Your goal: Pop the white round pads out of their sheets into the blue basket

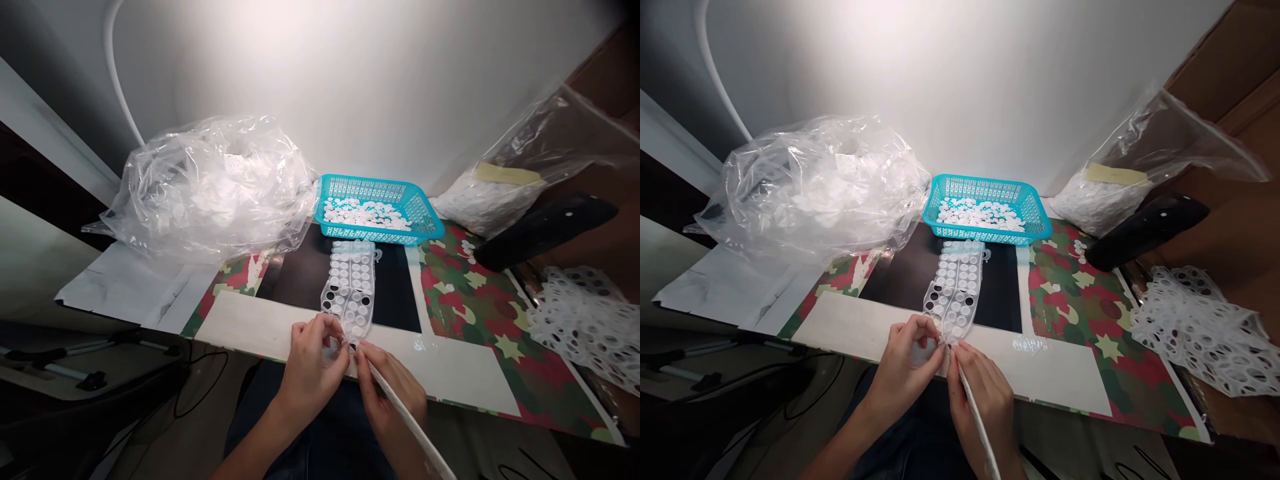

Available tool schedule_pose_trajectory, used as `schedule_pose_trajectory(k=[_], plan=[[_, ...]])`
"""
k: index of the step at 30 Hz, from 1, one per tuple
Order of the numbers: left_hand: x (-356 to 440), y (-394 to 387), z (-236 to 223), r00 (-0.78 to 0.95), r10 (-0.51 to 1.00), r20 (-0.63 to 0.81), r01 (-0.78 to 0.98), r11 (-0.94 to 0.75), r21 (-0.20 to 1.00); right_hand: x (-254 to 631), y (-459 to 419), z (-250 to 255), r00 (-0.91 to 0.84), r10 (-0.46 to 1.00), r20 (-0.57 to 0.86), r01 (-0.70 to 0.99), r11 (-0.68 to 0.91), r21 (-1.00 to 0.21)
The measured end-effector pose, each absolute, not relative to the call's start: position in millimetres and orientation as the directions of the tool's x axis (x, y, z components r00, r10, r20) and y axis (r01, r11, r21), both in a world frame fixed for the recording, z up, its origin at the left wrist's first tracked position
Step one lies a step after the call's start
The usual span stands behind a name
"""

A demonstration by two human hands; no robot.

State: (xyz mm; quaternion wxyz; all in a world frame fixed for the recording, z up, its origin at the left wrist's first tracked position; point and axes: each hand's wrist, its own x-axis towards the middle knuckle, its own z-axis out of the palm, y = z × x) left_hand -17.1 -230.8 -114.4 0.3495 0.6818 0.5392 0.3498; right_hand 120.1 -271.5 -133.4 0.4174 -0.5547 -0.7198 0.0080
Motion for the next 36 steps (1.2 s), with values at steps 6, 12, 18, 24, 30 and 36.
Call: schedule_pose_trajectory(k=[6,12,18,24,30,36], plan=[[-17.7,-230.8,-111.8,0.155,0.982,0.105,0.473,-0.167,0.865,120.3,-273.3,-135.3,-0.028,0.825,0.564,0.774,0.375,-0.510],[-17.6,-230.6,-111.4,0.163,0.981,0.109,0.486,-0.176,0.856,122.7,-277.7,-138.1,-0.016,0.832,0.555,0.753,0.375,-0.541],[-18.5,-230.3,-111.4,0.169,0.979,0.111,0.498,-0.182,0.848,121.7,-278.4,-137.0,-0.010,0.835,0.550,0.762,0.362,-0.536],[-19.3,-231.4,-112.3,0.177,0.979,0.097,0.485,-0.173,0.857,118.1,-277.1,-139.9,-0.031,0.822,0.569,0.787,0.371,-0.493],[-20.3,-231.2,-111.9,0.174,0.980,0.093,0.443,-0.162,0.882,115.9,-274.8,-137.6,-0.051,0.786,0.616,0.813,0.390,-0.431],[-22.3,-231.9,-112.5,0.176,0.979,0.104,0.424,-0.170,0.890,115.6,-276.2,-137.7,-0.069,0.800,0.596,0.803,0.400,-0.443]])
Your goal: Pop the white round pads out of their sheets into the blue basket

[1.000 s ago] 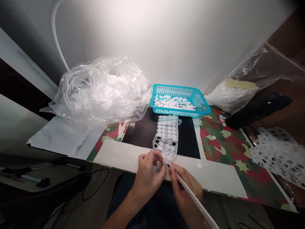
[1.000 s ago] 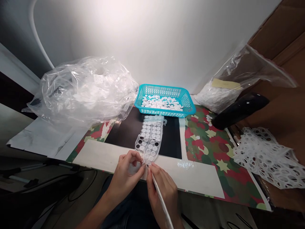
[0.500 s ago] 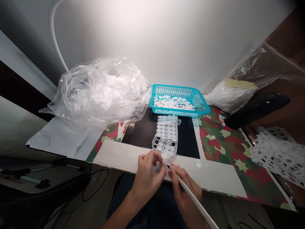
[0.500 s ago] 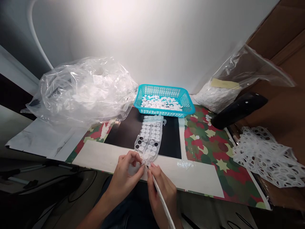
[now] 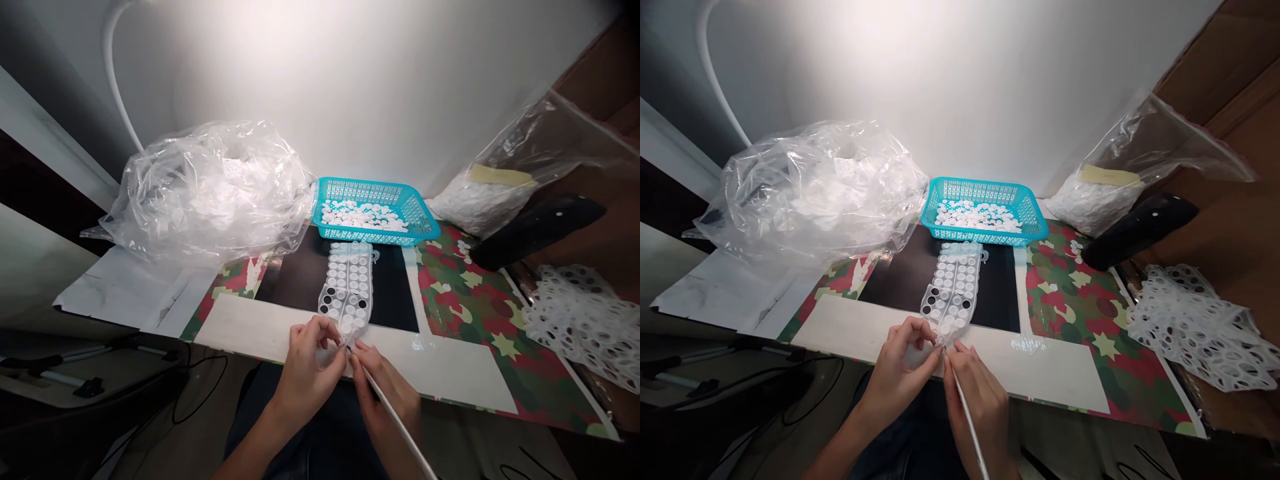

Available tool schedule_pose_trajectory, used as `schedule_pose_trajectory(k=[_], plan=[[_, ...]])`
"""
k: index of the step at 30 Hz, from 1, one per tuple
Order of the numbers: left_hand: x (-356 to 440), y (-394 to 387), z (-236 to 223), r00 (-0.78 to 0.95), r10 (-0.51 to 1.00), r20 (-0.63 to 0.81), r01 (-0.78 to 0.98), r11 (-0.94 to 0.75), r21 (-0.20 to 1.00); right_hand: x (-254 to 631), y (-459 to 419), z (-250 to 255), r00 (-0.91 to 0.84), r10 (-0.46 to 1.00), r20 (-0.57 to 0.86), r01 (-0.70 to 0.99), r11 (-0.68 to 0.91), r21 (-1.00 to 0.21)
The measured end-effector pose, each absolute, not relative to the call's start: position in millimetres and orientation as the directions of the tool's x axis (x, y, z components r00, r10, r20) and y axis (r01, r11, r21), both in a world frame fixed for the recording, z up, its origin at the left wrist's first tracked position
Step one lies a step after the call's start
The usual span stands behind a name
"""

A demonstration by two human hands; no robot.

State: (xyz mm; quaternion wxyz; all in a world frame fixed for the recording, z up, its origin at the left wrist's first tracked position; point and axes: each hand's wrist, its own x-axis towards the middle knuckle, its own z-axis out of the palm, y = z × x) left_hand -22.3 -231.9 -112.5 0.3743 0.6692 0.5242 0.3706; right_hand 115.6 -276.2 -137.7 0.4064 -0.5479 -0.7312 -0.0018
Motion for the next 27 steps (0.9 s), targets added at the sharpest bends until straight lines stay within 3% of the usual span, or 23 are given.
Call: schedule_pose_trajectory(k=[27], plan=[[-27.1,-231.3,-113.3,0.167,0.979,0.118,0.363,-0.172,0.916,106.1,-272.2,-123.0,0.053,0.893,0.448,0.661,0.305,-0.686]])
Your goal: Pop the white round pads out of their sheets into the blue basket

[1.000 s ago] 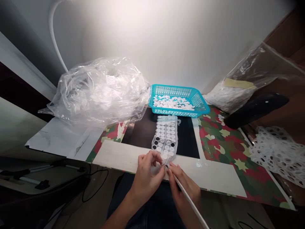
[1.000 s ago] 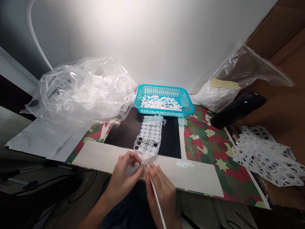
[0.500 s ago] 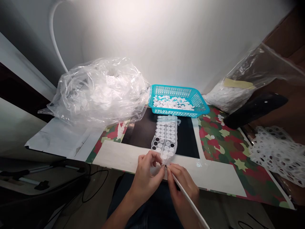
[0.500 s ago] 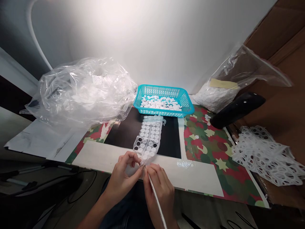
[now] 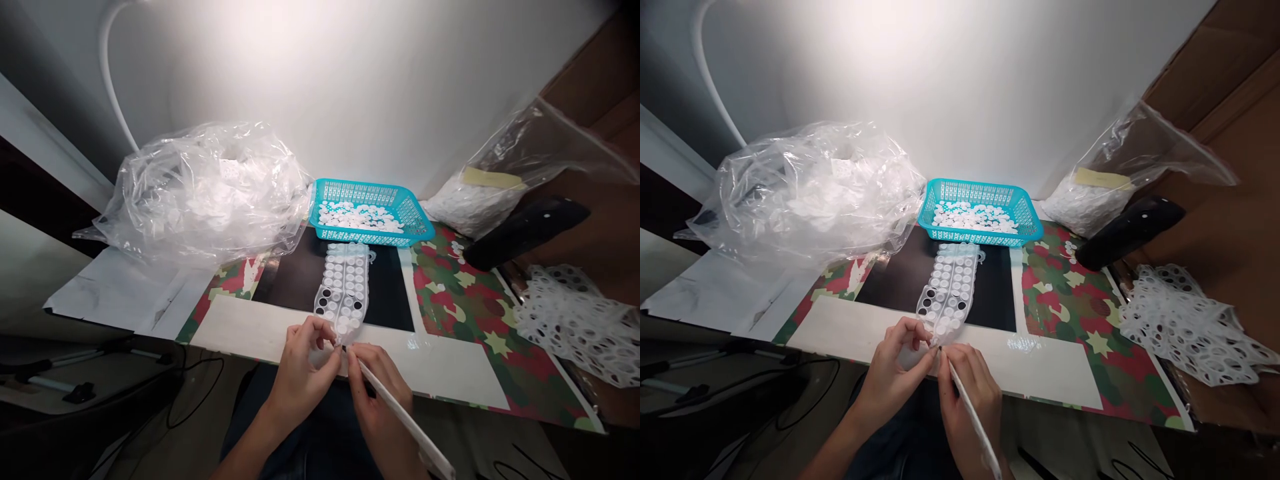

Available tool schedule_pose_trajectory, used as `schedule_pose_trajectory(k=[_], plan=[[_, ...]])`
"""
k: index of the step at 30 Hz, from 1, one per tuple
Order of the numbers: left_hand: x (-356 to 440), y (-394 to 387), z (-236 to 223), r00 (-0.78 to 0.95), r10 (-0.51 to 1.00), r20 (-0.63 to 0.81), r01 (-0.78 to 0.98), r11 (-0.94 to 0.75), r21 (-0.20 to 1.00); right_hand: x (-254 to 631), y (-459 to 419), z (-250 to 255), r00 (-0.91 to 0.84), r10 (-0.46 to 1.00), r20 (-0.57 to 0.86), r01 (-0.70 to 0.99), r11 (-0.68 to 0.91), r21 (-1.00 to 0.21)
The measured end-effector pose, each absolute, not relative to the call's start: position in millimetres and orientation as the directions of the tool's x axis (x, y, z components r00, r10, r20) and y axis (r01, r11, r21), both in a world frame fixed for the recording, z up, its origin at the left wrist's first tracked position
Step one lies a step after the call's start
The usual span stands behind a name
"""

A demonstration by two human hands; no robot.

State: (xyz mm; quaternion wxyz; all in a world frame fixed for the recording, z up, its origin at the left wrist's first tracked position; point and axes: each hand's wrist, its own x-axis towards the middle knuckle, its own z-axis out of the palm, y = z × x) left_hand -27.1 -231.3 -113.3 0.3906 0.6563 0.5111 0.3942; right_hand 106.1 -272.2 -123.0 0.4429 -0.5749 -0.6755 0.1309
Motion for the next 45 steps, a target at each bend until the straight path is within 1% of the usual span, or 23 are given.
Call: schedule_pose_trajectory(k=[5,11,13,16,18,22,24,27,31,34,37,42,45], plan=[[-27.0,-233.1,-113.9,0.126,0.984,0.127,0.219,-0.152,0.964,112.8,-277.3,-120.1,0.157,0.889,0.430,0.554,0.281,-0.784],[-25.6,-236.8,-116.4,0.181,0.976,0.125,0.198,-0.160,0.967,118.0,-283.4,-126.7,0.174,0.872,0.457,0.483,0.329,-0.811],[-25.4,-237.9,-116.5,0.179,0.977,0.114,0.196,-0.149,0.969,118.8,-284.6,-129.2,0.172,0.883,0.438,0.474,0.315,-0.822],[-25.2,-239.0,-116.2,0.168,0.982,0.088,0.181,-0.119,0.976,120.4,-285.3,-132.1,0.216,0.886,0.410,0.450,0.282,-0.847],[-25.0,-239.2,-116.0,0.169,0.983,0.076,0.171,-0.105,0.980,121.5,-284.9,-132.5,0.280,0.889,0.362,0.424,0.224,-0.878],[-23.9,-238.1,-115.5,0.168,0.983,0.076,0.179,-0.106,0.978,121.7,-280.7,-126.3,0.402,0.899,0.173,0.290,0.055,-0.956],[-23.4,-237.7,-114.7,0.170,0.982,0.077,0.185,-0.109,0.977,120.8,-276.8,-121.2,0.389,0.914,0.115,0.237,0.021,-0.971],[-23.3,-238.1,-111.6,0.175,0.983,0.058,0.182,-0.090,0.979,119.7,-271.2,-116.3,0.326,0.942,0.079,0.222,0.005,-0.975],[-23.9,-238.5,-105.5,0.240,0.967,-0.084,0.104,0.061,0.993,119.3,-268.6,-116.9,0.309,0.950,0.042,0.168,-0.011,-0.986],[-23.4,-236.9,-104.1,0.268,0.949,-0.169,0.037,0.165,0.986,119.7,-269.4,-117.5,0.324,0.946,0.026,0.163,-0.028,-0.986],[-22.2,-234.5,-105.9,0.249,0.946,-0.209,0.010,0.214,0.977,120.2,-270.0,-116.1,0.333,0.942,0.040,0.175,-0.021,-0.984],[-22.9,-233.9,-107.8,0.258,0.938,-0.232,-0.014,0.243,0.970,119.5,-269.9,-115.5,0.328,0.942,0.074,0.203,0.006,-0.979],[-23.7,-234.9,-107.8,0.265,0.939,-0.222,-0.033,0.239,0.971,119.9,-270.9,-117.1,0.327,0.939,0.110,0.257,0.024,-0.966]])
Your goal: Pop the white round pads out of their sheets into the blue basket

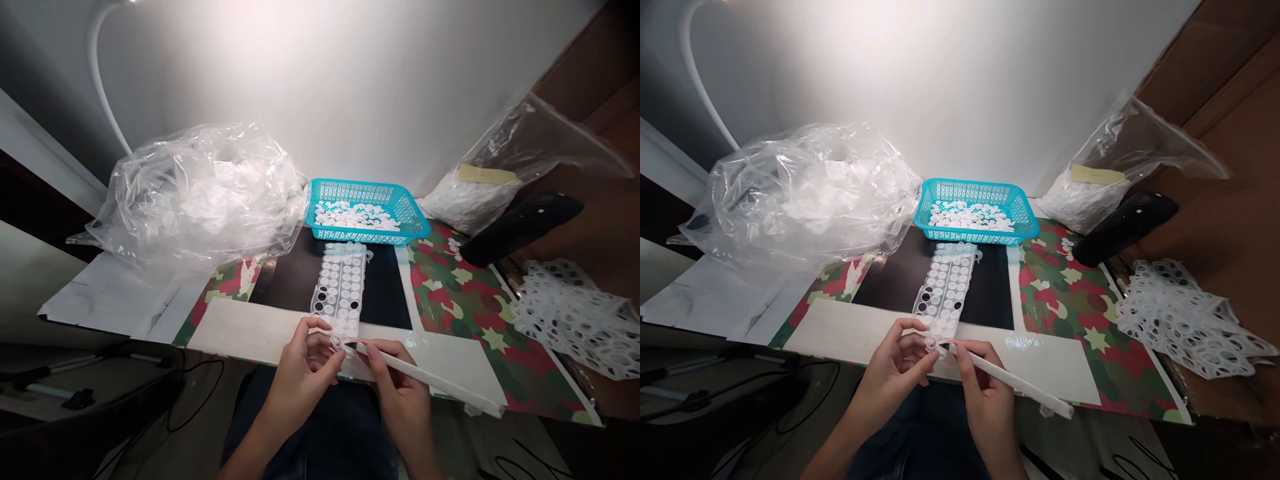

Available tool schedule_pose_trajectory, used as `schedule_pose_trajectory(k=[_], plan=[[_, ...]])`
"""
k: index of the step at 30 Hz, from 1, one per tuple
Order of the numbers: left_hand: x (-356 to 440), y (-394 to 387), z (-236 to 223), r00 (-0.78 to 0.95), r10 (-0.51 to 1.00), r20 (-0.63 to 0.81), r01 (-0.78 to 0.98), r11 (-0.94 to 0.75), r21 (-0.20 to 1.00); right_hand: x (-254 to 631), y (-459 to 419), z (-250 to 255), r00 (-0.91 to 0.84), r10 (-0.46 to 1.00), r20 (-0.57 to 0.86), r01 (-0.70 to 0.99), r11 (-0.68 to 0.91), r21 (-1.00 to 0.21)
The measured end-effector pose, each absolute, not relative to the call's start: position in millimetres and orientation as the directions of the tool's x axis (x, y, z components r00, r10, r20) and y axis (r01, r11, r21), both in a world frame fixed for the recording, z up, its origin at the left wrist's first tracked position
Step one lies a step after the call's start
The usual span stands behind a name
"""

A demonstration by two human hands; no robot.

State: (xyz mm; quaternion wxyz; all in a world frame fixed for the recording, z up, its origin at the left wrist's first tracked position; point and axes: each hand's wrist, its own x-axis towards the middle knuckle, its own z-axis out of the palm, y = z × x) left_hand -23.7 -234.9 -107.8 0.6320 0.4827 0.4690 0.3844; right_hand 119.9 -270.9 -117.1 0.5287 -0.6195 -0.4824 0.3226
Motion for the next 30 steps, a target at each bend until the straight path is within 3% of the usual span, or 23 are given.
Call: schedule_pose_trajectory(k=[3,8,18,24,30], plan=[[-23.2,-235.1,-107.1,0.257,0.943,-0.211,-0.057,0.233,0.971,125.4,-273.5,-119.1,0.249,0.936,0.248,0.362,0.148,-0.920],[-22.5,-233.9,-105.6,0.252,0.945,-0.209,-0.083,0.237,0.968,142.4,-275.7,-123.7,-0.110,0.837,0.535,0.478,0.517,-0.710],[-21.7,-234.5,-104.3,0.237,0.948,-0.211,-0.075,0.235,0.969,150.8,-272.4,-128.9,-0.257,0.763,0.594,0.541,0.623,-0.566],[-22.1,-234.8,-107.5,0.246,0.946,-0.209,-0.048,0.228,0.973,147.6,-271.5,-124.8,-0.327,0.716,0.617,0.649,0.644,-0.404],[-21.6,-236.6,-112.0,0.230,0.952,-0.201,0.017,0.202,0.979,147.1,-269.7,-123.3,-0.396,0.725,0.564,0.680,0.644,-0.351]])
